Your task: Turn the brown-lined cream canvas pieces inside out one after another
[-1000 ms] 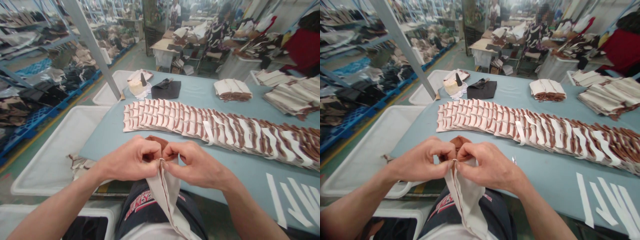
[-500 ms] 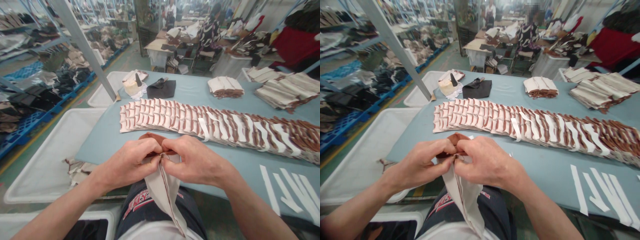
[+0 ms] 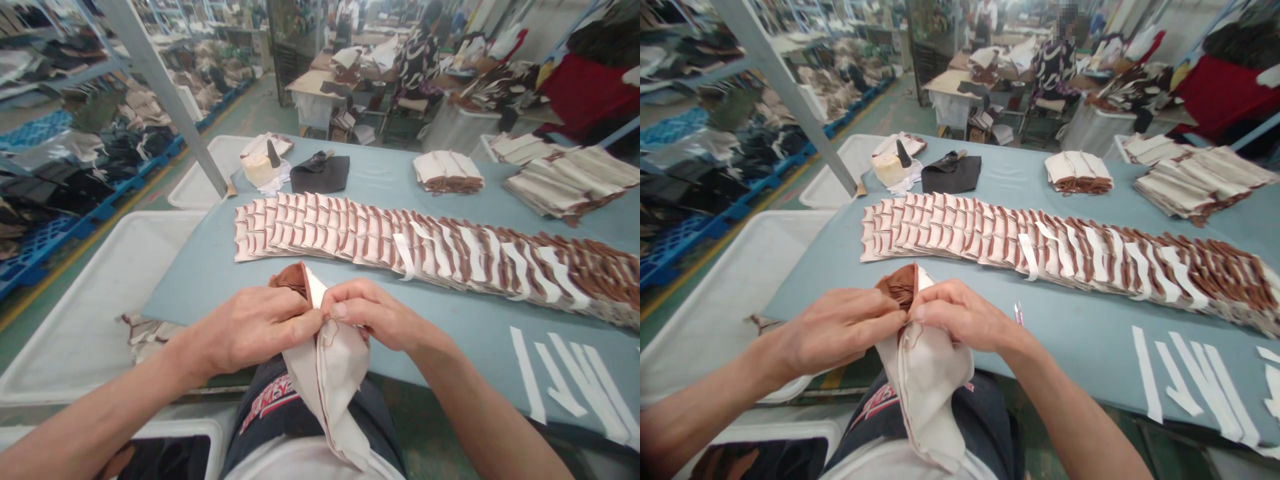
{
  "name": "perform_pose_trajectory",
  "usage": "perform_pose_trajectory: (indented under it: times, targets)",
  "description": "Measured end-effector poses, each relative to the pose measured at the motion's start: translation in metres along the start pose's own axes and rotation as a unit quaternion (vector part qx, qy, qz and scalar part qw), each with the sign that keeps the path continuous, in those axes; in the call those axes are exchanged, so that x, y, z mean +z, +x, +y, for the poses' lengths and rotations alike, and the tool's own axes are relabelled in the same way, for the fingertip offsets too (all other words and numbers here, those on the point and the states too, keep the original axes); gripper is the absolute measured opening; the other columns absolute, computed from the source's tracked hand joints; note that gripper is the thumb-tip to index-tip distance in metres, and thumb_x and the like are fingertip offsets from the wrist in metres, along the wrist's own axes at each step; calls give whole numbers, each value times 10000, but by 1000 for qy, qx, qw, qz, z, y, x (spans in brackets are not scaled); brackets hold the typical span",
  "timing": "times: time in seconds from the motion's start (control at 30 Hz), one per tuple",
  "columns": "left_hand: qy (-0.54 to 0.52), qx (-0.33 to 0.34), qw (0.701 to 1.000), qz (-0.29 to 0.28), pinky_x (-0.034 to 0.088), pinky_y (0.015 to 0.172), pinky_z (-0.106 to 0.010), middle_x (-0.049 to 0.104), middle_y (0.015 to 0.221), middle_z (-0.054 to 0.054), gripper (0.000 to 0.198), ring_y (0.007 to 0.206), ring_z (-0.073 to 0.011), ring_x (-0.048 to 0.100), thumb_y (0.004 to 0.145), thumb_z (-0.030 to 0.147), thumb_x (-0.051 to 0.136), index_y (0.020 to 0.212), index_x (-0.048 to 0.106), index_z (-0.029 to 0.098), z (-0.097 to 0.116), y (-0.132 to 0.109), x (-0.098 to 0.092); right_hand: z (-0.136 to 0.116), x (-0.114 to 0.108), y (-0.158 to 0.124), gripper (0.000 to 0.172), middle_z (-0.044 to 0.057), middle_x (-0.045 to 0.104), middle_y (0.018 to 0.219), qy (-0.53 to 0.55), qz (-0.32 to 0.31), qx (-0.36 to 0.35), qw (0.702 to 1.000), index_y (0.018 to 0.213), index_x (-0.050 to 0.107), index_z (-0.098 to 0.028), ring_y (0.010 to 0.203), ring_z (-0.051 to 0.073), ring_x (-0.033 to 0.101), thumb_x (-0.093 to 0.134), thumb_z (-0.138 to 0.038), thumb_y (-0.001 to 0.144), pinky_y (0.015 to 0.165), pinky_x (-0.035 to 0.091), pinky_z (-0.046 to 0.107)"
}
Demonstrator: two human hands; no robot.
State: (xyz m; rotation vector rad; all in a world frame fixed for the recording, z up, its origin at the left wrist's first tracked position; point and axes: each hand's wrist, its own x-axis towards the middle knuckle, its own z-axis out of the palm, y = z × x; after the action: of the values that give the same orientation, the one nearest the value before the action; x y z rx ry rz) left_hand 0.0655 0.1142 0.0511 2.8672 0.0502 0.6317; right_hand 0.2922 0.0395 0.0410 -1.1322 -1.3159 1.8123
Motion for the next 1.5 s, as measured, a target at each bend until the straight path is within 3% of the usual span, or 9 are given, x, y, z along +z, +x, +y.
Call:
perform_pose_trajectory:
  times: [0.17, 0.3, 0.47, 0.67, 0.83, 0.9, 1.1, 1.23, 1.5]
  targets:
    - [5, 2, 1000, 12, 445, 618, -242, 692, 799, -7, 249, 668, -141, 626, 1016, 73, 430, 1161, 569, 220, -2, 4, 7, -5, 5, -5, 144, -75, 394, 550, -83, 47, -27, 995, 663, 534, -197, 492, 74, 314, 601, -284, 756, 438, 243, 193]
    - [-61, -58, 996, 28, 490, 699, -232, 741, 883, -36, 102, 759, -145, 689, 1035, 164, 509, 1113, 569, 190, 2, 4, 9, -8, 11, -16, 116, -51, 510, 585, -248, 136, -107, 953, 654, 586, -179, 545, 84, 424, 550, -114, 743, 513, 316, 201]
    - [-181, -136, 974, -23, 474, 736, -208, 737, 890, -19, 75, 782, -130, 675, 1004, 180, 577, 1056, 630, 172, -2, 9, 1, -3, 2, -21, 162, -23, 691, 701, -298, 121, -168, 932, 825, 722, -173, 614, 95, 580, 581, -116, 880, 613, 401, 206]
    - [-264, -163, 946, -90, 431, 735, -227, 698, 855, -17, 287, 751, -132, 610, 1080, 222, 404, 950, 650, 154, -14, 20, -3, -2, -10, -24, 189, 29, 790, 894, -401, 105, -207, 886, 978, 729, -177, 784, 145, 711, 543, -164, 1011, 744, 439, 243]
    - [-286, -162, 935, -130, 397, 676, -228, 597, 720, 19, 417, 662, -117, 531, 1104, 323, 370, 815, 619, 154, -18, 39, -5, -6, -7, -29, 239, 55, 764, 793, -513, 148, -217, 818, 895, 714, -163, 710, 180, 705, 519, -188, 1032, 654, 381, 292]
    - [-281, -156, 937, -141, 393, 657, -228, 617, 724, 17, 375, 664, -119, 549, 1094, 326, 413, 848, 638, 155, -19, 44, -5, -7, -7, -29, 229, 49, 754, 762, -526, 160, -212, 808, 873, 711, -166, 679, 177, 696, 536, -180, 1021, 631, 361, 294]
    - [-214, -90, 964, -132, 388, 620, -258, 629, 723, -12, 278, 652, -144, 569, 1064, 244, 455, 860, 624, 159, -23, 43, 2, -11, -18, -28, 175, 7, 784, 846, -406, 106, -159, 894, 976, 751, -197, 726, 132, 696, 580, -161, 986, 684, 414, 236]
    - [-243, -126, 955, -115, 358, 580, -237, 579, 646, 30, 199, 589, -111, 524, 979, 156, 523, 815, 636, 157, -29, 44, 6, -11, -28, -21, 189, 2, 774, 837, -295, 76, -129, 944, 976, 756, -177, 723, 114, 678, 571, -148, 953, 691, 454, 202]
    - [-352, -202, 904, -134, 417, 652, -198, 671, 746, 18, 231, 669, -101, 582, 1013, 285, 546, 911, 702, 150, -44, 49, 7, -1, -45, 1, 146, -15, 706, 741, -200, 86, -128, 968, 831, 716, -160, 628, 88, 575, 589, -173, 899, 596, 419, 187]
